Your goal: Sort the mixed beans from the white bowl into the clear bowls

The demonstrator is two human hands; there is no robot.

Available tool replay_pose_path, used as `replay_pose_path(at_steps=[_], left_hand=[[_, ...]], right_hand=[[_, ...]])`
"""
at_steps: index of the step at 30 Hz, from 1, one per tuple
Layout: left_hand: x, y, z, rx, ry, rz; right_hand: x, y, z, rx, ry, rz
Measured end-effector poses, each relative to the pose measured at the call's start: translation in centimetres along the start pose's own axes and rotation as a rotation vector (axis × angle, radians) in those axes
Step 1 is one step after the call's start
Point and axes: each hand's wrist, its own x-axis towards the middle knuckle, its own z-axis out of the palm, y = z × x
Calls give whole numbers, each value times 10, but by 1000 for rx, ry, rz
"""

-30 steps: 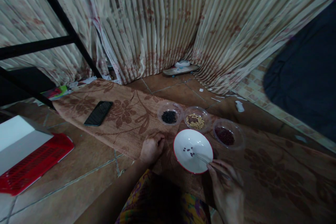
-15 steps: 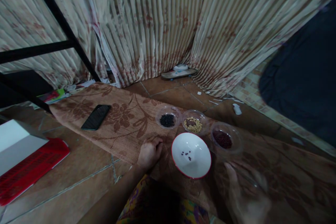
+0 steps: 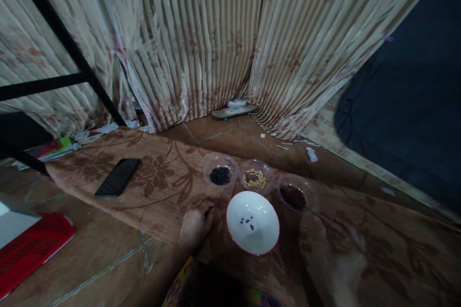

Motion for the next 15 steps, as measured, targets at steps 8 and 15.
replay_pose_path(at_steps=[8,15], left_hand=[[-1,1,0,-12,18,0],[0,1,-1,-21,6,-5]], right_hand=[[-46,-41,-1,254,-219,257],[-69,-51,-2,314,-327,306]])
